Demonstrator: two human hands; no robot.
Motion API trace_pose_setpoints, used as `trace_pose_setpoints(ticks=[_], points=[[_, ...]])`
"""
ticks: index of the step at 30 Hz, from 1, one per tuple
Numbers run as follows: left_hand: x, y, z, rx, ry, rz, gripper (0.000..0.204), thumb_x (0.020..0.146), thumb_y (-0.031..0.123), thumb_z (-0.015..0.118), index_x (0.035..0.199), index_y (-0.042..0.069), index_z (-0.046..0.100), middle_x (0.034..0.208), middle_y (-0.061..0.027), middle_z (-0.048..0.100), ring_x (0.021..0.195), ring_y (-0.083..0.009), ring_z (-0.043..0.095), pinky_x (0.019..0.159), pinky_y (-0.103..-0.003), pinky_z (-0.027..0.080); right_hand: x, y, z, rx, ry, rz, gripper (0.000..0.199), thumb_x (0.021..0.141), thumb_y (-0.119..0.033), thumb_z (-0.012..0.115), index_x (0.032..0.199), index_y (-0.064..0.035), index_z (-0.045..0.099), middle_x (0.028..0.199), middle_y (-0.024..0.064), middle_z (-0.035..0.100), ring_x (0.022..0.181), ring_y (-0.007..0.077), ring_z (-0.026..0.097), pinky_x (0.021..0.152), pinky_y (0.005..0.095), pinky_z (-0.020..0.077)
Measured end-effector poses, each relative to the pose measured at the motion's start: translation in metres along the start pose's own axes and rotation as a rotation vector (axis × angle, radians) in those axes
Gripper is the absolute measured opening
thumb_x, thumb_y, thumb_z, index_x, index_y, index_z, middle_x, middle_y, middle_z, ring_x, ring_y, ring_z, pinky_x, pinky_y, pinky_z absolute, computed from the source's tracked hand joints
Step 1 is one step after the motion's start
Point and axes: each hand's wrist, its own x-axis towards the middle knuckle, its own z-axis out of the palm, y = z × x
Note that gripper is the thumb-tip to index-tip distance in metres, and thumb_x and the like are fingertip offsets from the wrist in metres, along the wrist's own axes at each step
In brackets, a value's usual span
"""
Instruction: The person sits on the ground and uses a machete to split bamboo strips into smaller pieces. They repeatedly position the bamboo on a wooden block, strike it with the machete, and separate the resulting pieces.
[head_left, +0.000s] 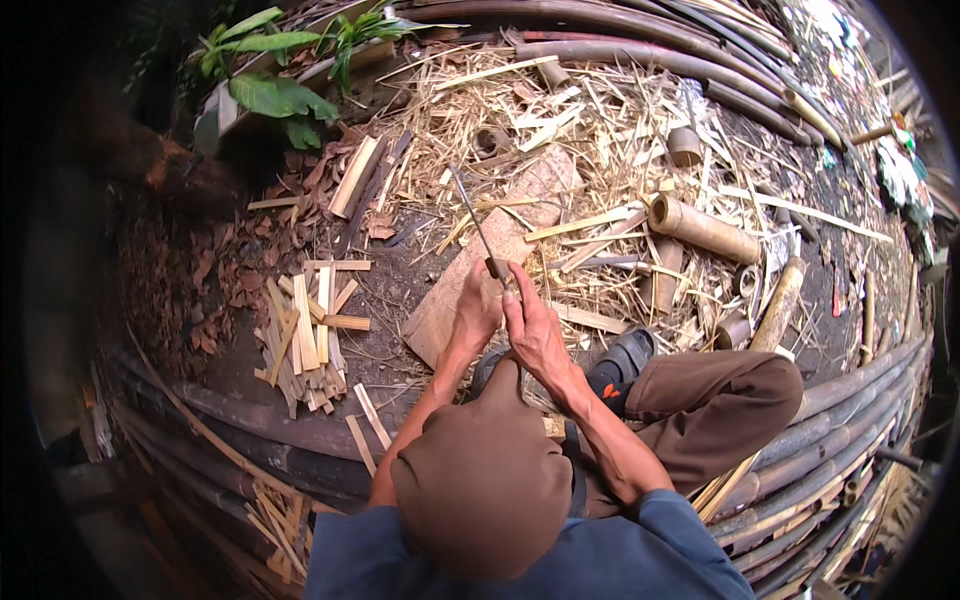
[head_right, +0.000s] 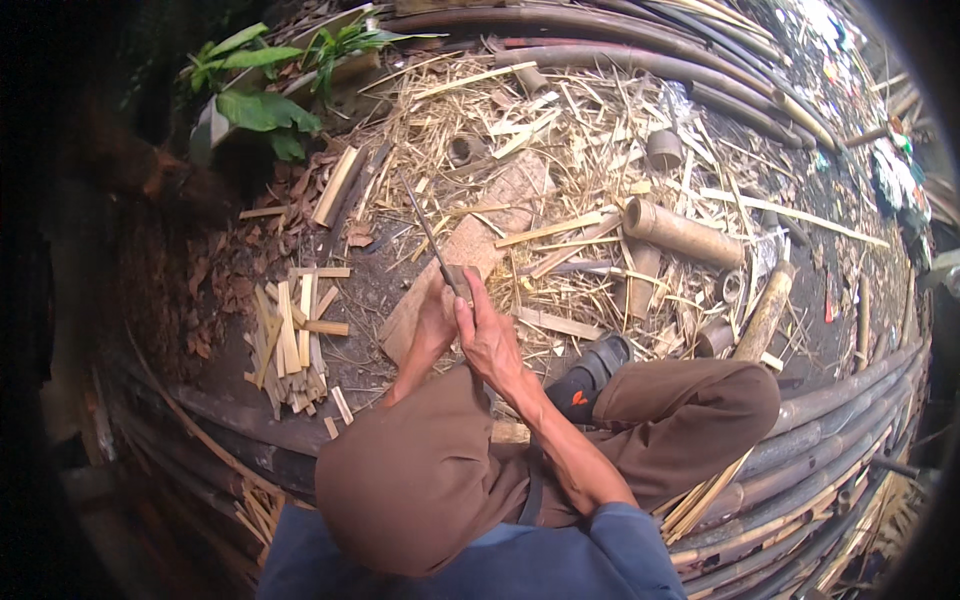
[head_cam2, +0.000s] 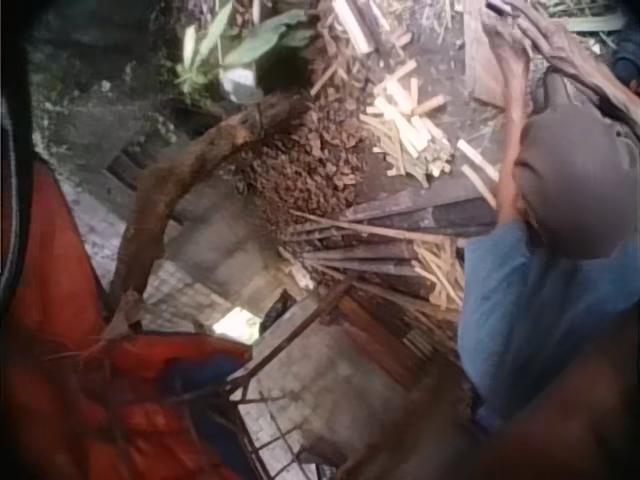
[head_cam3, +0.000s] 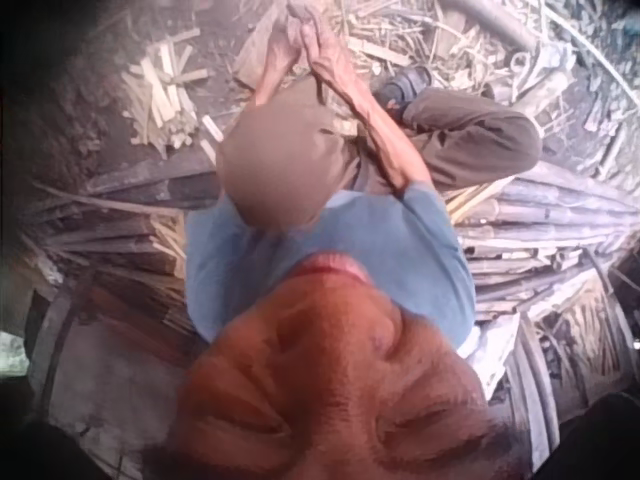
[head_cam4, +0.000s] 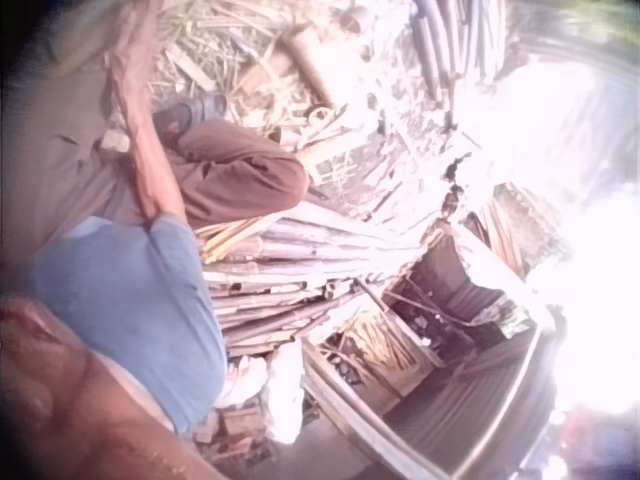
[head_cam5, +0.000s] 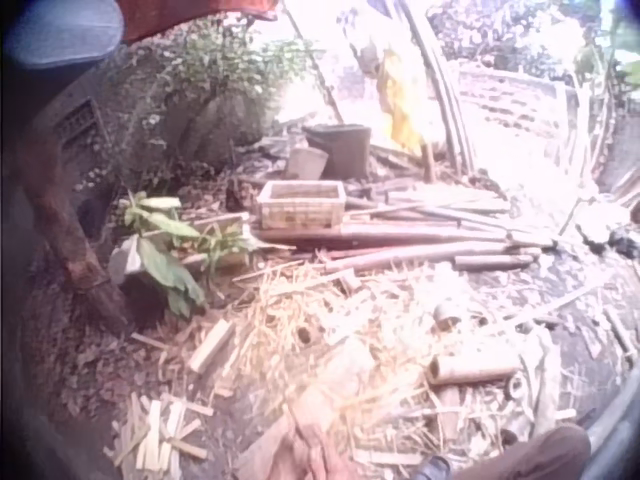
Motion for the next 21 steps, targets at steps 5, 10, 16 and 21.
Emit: trace_pose_setpoints(ticks=[5, 10, 16, 21], points=[[0.050, 0.102, -0.082, 0.023, 0.576, 0.253, 0.049, 0.099, 0.015, 0.045, 0.140, -0.009, 0.033, 0.142, -0.0308, 0.039, 0.134, -0.0377, 0.041, 0.114, -0.047, 0.032, 0.001, 0.000, -0.006, -0.064, 0.003, 0.006, 0.053, 0.100, -0.025, 0.048, 0.145, -0.0031, 0.031, 0.074, 0.0306, 0.062, 0.072, 0.0493, 0.062, 0.064, 0.0508, 0.0467], [0.126, 0.221, -0.131, 0.100, 0.635, 1.028, 0.037, 0.099, 0.015, 0.051, 0.133, 0.002, 0.046, 0.131, -0.0190, 0.054, 0.125, -0.0319, 0.051, 0.110, -0.039, 0.039, -0.002, 0.016, -0.003, -0.122, 0.070, -0.041, 0.058, 0.099, -0.027, 0.049, 0.146, -0.0009, 0.028, 0.063, 0.0284, 0.058, 0.059, 0.0469, 0.060, 0.057, 0.0511, 0.0463], [0.150, 0.019, -0.025, 0.516, -0.194, 0.736, 0.042, 0.094, 0.015, 0.059, 0.135, 0.012, 0.052, 0.144, -0.0124, 0.046, 0.132, -0.0272, 0.047, 0.110, -0.041, 0.041, -0.014, 0.069, 0.043, -0.229, 0.006, -0.017, 0.054, 0.098, -0.030, 0.050, 0.138, 0.0035, 0.036, 0.064, 0.0297, 0.058, 0.061, 0.0496, 0.060, 0.056, 0.0548, 0.0463], [0.080, 0.038, -0.060, 0.086, 0.628, 0.114, 0.021, 0.101, 0.022, 0.049, 0.094, 0.004, 0.057, 0.085, -0.0095, 0.059, 0.081, -0.0186, 0.060, 0.074, -0.032, 0.051, 0.005, 0.094, 0.033, -0.197, 0.077, -0.011, 0.035, 0.099, -0.033, 0.049, 0.101, 0.0016, 0.049, 0.062, 0.0297, 0.057, 0.061, 0.0491, 0.059, 0.056, 0.0561, 0.0454]])
